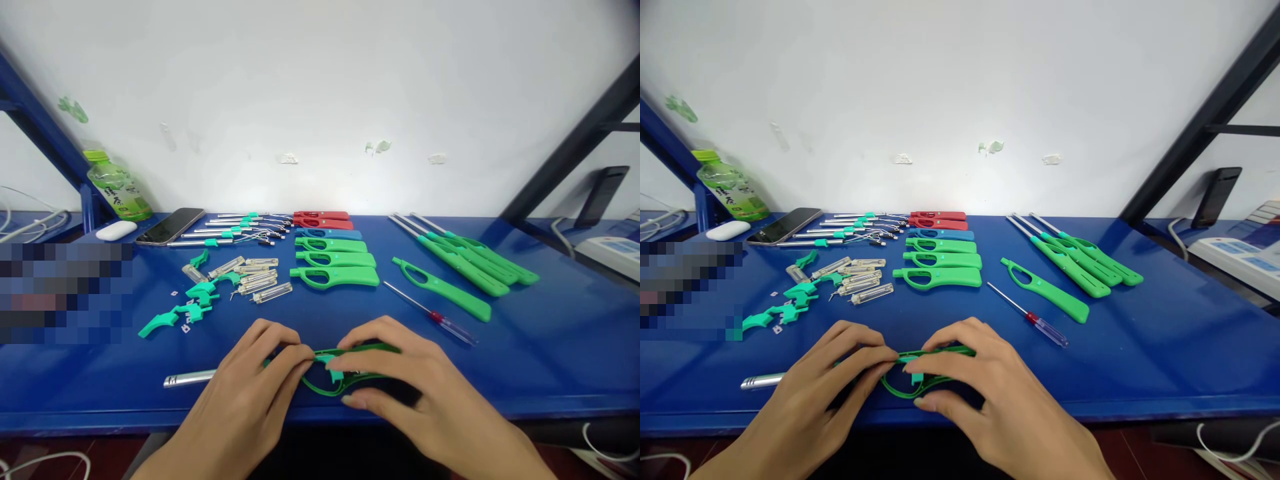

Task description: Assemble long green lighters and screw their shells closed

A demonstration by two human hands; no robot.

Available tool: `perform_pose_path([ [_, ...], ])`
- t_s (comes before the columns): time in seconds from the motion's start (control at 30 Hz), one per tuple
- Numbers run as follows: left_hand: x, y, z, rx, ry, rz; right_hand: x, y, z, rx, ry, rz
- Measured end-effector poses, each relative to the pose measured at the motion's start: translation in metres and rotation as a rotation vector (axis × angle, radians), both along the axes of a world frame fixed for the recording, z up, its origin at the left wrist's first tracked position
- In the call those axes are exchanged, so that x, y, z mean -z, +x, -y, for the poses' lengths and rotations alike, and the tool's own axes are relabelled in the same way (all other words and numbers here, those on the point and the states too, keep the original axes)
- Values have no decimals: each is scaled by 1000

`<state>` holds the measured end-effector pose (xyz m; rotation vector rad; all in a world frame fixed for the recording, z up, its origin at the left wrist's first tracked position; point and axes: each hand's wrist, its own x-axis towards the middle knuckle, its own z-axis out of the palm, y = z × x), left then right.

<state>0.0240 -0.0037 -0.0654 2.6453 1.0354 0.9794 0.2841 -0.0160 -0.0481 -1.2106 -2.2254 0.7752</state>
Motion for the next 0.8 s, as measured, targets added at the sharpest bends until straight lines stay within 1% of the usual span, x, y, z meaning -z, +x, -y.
perform_pose_path([
  [0.07, 1, 0, 0, 7, -5, -6, 2, 0, 1, -35, 21, 53],
  [0.2, 1, -1, 0, 8, 13, -24, 4, 0, 1, -38, 44, 113],
  [0.37, 1, -1, 0, 16, 22, -3, 1, 0, 0, -101, 45, 174],
  [0.53, 0, 0, 0, 5, 8, 9, -3, -2, 1, -83, -21, 188],
  [0.7, 0, 1, -1, -4, 4, 13, -5, -4, 1, -86, -17, 200],
  [0.8, 2, 2, -1, -1, 10, 10, -5, -4, 0, -84, -2, 194],
])
